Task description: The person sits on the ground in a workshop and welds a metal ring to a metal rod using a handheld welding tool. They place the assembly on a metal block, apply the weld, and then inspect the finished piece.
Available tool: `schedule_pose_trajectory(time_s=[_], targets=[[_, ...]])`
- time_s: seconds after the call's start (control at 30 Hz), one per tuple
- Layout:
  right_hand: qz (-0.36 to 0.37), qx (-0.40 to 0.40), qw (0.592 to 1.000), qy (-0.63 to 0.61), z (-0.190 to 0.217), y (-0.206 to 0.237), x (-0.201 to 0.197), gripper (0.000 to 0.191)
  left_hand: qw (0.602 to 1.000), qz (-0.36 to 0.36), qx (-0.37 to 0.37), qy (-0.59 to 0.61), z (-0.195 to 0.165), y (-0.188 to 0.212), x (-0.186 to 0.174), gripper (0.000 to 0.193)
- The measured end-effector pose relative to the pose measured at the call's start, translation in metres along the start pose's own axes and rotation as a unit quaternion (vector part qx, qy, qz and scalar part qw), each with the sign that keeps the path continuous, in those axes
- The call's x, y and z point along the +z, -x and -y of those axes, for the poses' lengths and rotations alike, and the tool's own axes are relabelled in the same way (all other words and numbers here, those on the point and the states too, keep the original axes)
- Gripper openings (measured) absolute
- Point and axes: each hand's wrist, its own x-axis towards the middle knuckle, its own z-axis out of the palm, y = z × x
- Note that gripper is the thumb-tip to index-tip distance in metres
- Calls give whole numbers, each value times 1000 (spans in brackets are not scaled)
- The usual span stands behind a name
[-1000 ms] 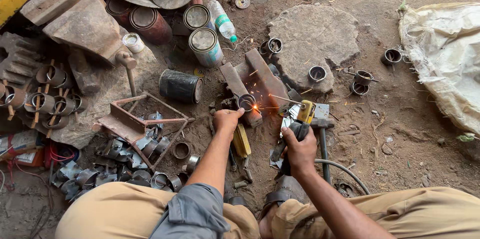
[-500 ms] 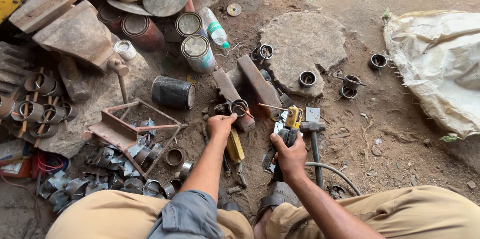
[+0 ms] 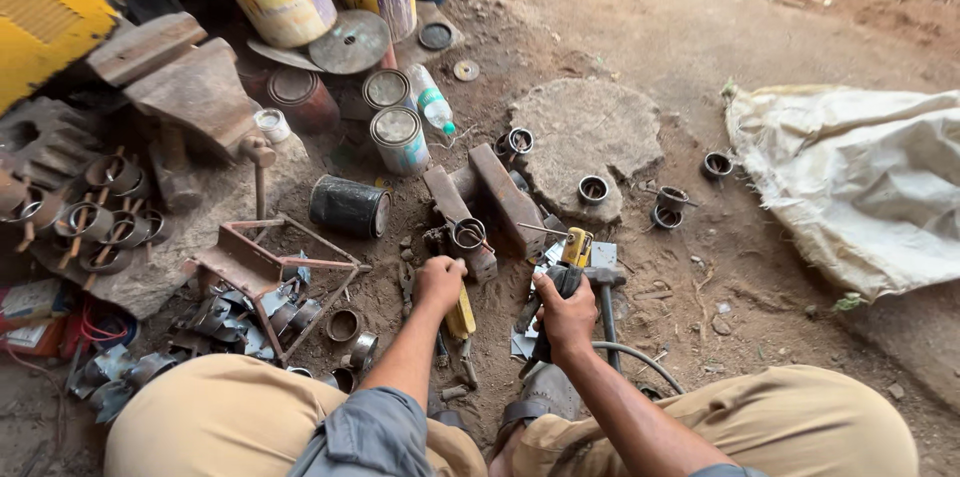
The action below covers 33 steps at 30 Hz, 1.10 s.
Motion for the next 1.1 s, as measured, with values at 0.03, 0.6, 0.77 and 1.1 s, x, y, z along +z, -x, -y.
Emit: schedule_pose_trajectory(time_s=[0.03, 0.6, 0.77, 1.1], targets=[[-11, 1, 1000, -3, 1, 2, -5, 41, 999, 8, 45, -19, -3, 8, 0, 21], [-116, -8, 982, -148, 1, 21, -67, 57, 815, 309, 293, -393, -89, 106, -131, 30], [-174, 59, 973, -142, -16, -3, -73, 71, 816, 378, 259, -352, -62, 72, -137, 50], [-237, 194, 921, -242, 17, -97, -95, 68, 836, 356, 214, -358, -63, 25, -153, 52]])
